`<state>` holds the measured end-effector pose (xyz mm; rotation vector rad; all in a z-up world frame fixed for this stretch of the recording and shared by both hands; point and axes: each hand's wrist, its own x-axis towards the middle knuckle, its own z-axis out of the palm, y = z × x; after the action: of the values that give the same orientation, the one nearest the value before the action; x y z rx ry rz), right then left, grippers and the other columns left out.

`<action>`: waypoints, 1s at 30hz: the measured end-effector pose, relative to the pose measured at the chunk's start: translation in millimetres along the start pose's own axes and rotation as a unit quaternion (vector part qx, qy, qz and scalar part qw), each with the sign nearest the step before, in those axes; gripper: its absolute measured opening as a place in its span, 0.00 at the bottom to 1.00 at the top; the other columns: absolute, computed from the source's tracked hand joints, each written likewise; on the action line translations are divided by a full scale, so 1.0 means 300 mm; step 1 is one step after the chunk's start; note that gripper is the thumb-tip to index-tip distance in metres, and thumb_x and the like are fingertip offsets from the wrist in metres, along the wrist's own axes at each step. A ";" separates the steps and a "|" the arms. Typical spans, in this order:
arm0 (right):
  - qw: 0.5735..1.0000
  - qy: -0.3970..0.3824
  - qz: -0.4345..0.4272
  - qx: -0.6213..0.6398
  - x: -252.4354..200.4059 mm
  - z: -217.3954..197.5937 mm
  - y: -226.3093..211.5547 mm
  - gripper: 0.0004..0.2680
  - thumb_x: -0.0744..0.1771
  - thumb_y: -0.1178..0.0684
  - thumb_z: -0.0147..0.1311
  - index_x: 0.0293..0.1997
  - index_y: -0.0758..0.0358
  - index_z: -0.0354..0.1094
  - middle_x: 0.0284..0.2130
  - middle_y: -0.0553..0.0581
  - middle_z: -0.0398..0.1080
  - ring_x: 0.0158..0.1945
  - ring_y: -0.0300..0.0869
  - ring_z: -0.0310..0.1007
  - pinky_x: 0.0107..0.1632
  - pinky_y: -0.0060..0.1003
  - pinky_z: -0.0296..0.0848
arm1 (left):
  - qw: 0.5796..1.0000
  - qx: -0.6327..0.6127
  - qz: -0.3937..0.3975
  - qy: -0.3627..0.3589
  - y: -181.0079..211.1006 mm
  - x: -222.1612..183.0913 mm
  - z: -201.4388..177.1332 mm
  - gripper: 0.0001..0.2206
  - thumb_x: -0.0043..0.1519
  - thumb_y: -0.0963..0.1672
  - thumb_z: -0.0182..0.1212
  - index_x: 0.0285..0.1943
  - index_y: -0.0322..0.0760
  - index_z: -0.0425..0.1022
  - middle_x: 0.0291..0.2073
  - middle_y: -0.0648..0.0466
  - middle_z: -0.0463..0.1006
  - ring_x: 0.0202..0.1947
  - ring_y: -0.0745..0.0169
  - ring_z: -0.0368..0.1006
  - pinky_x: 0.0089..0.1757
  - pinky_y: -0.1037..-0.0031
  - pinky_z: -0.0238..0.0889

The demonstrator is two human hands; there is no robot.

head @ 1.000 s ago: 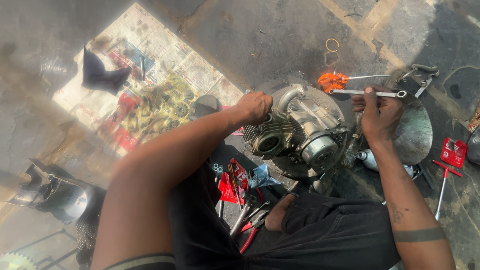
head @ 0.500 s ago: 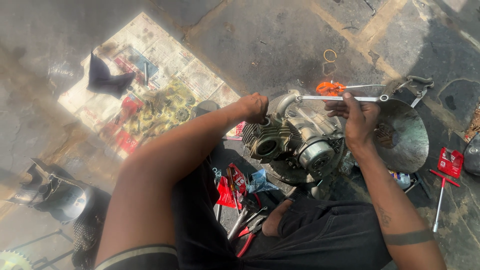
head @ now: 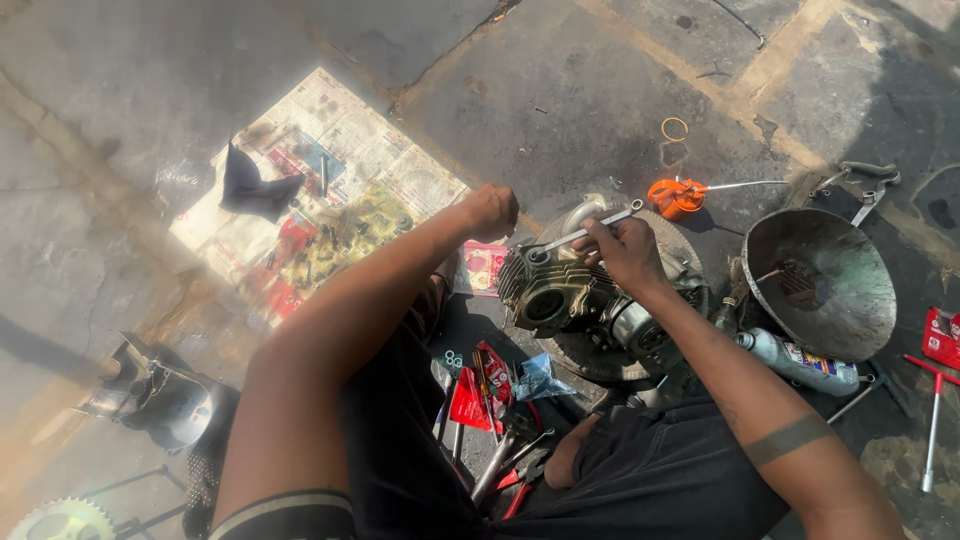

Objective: Repairing a motorcycle engine by adjusting components with a wrench and screwdriver.

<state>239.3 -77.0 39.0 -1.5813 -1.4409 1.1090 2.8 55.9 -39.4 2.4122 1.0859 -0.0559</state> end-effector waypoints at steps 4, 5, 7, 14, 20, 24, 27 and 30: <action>0.999 0.010 -0.004 -0.046 0.032 0.002 0.014 0.12 0.70 0.50 0.52 0.43 0.72 0.75 0.31 0.61 0.80 0.30 0.39 0.81 0.32 0.31 0.78 | 0.995 -0.090 0.028 0.026 0.076 -0.066 -0.045 0.06 0.54 0.43 0.68 0.38 0.39 0.84 0.39 0.48 0.85 0.47 0.47 0.79 0.48 0.62 0.71; 0.999 0.011 -0.004 -0.045 0.040 0.004 0.010 0.12 0.70 0.50 0.52 0.43 0.72 0.75 0.31 0.61 0.80 0.30 0.39 0.81 0.32 0.31 0.78 | 0.995 -0.089 0.029 0.025 0.100 -0.076 -0.052 0.06 0.54 0.43 0.68 0.38 0.39 0.84 0.39 0.48 0.85 0.47 0.47 0.79 0.48 0.62 0.71; 0.997 0.015 -0.018 -0.068 0.061 0.006 -0.001 0.11 0.69 0.51 0.52 0.47 0.72 0.71 0.30 0.61 0.79 0.31 0.39 0.81 0.30 0.31 0.78 | 0.992 -0.122 -0.017 -0.004 0.146 -0.097 -0.072 0.06 0.56 0.42 0.68 0.40 0.37 0.83 0.41 0.45 0.84 0.47 0.47 0.81 0.49 0.63 0.74; 0.996 0.018 0.000 -0.092 0.128 -0.009 -0.039 0.13 0.67 0.52 0.56 0.52 0.70 0.64 0.29 0.60 0.78 0.30 0.39 0.81 0.28 0.32 0.78 | 0.996 -0.074 -0.055 -0.009 0.206 -0.088 -0.058 0.06 0.61 0.42 0.65 0.43 0.35 0.83 0.47 0.39 0.81 0.52 0.42 0.77 0.51 0.61 0.72; 0.988 0.084 -0.009 -0.128 0.094 -0.003 -0.042 0.11 0.63 0.54 0.61 0.45 0.69 0.69 0.21 0.58 0.76 0.24 0.40 0.79 0.30 0.33 0.76 | 0.997 -0.066 -0.049 -0.005 0.197 -0.073 -0.046 0.06 0.59 0.41 0.65 0.42 0.35 0.83 0.47 0.41 0.80 0.56 0.44 0.72 0.53 0.59 0.68; 0.970 0.182 -0.043 -0.153 0.068 0.034 0.006 0.10 0.61 0.55 0.64 0.39 0.69 0.68 0.21 0.58 0.75 0.23 0.42 0.78 0.32 0.34 0.76 | 0.997 -0.064 -0.037 -0.009 0.204 -0.090 -0.054 0.05 0.57 0.42 0.66 0.39 0.36 0.84 0.46 0.43 0.82 0.56 0.45 0.72 0.54 0.61 0.69; 0.956 0.223 -0.091 -0.168 0.058 0.032 0.018 0.12 0.61 0.55 0.66 0.39 0.69 0.66 0.21 0.59 0.75 0.23 0.43 0.78 0.32 0.36 0.76 | 0.997 -0.067 -0.038 -0.011 0.188 -0.065 -0.019 0.05 0.57 0.42 0.66 0.38 0.35 0.84 0.43 0.43 0.82 0.53 0.45 0.76 0.53 0.61 0.71; 0.967 0.188 -0.094 -0.145 0.034 0.007 -0.033 0.13 0.62 0.53 0.66 0.41 0.68 0.64 0.22 0.60 0.76 0.23 0.42 0.78 0.31 0.35 0.75 | 0.997 -0.053 -0.048 -0.003 0.178 -0.034 0.011 0.05 0.56 0.42 0.66 0.36 0.34 0.84 0.40 0.42 0.83 0.50 0.44 0.77 0.51 0.62 0.72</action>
<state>233.8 -65.9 46.2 -1.6993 -1.4961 0.4692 34.5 17.2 -17.5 2.2637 1.1713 -0.0374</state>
